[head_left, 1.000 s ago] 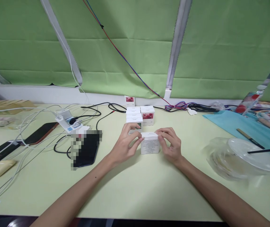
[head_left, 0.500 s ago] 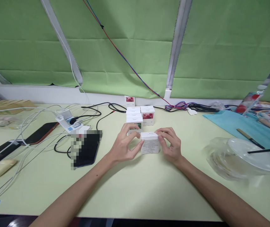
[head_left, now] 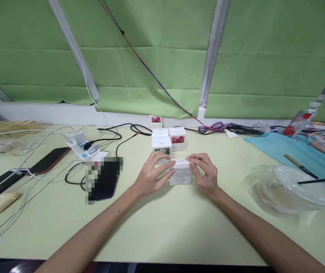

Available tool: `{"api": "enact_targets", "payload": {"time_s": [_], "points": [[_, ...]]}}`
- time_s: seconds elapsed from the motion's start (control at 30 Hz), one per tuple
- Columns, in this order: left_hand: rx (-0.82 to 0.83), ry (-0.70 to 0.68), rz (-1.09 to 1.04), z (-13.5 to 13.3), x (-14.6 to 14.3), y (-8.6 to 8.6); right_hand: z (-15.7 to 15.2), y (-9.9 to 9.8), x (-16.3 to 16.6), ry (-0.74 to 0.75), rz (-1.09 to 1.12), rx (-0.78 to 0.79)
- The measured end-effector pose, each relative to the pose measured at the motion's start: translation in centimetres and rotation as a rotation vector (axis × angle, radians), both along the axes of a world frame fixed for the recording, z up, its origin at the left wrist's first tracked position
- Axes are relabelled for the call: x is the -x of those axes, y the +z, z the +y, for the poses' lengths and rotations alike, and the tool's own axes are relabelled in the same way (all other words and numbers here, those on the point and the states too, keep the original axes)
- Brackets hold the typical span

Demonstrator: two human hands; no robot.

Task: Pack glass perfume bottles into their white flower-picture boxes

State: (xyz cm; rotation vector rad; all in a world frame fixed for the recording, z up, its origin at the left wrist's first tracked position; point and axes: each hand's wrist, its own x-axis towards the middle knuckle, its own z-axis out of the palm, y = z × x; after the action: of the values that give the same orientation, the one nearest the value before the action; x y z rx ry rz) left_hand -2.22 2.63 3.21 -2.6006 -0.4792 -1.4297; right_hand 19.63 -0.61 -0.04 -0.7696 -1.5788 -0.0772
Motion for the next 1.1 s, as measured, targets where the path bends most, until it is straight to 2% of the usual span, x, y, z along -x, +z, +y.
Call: {"api": "enact_targets", "payload": {"time_s": [0.37,0.77,1.1], "points": [[0.030,-0.023,0.005,0.28,0.11,-0.67,-0.04,0.03,-0.07,0.015,-0.026,0.002],[0.026,-0.014,-0.025,0.21,-0.17,-0.62,0.00,-0.14,0.02,0.042,-0.085,0.042],[0.006,0.011,-0.018,0.12,-0.27,-0.68,0.02,-0.12,0.29,0.042,-0.046,-0.012]]}}
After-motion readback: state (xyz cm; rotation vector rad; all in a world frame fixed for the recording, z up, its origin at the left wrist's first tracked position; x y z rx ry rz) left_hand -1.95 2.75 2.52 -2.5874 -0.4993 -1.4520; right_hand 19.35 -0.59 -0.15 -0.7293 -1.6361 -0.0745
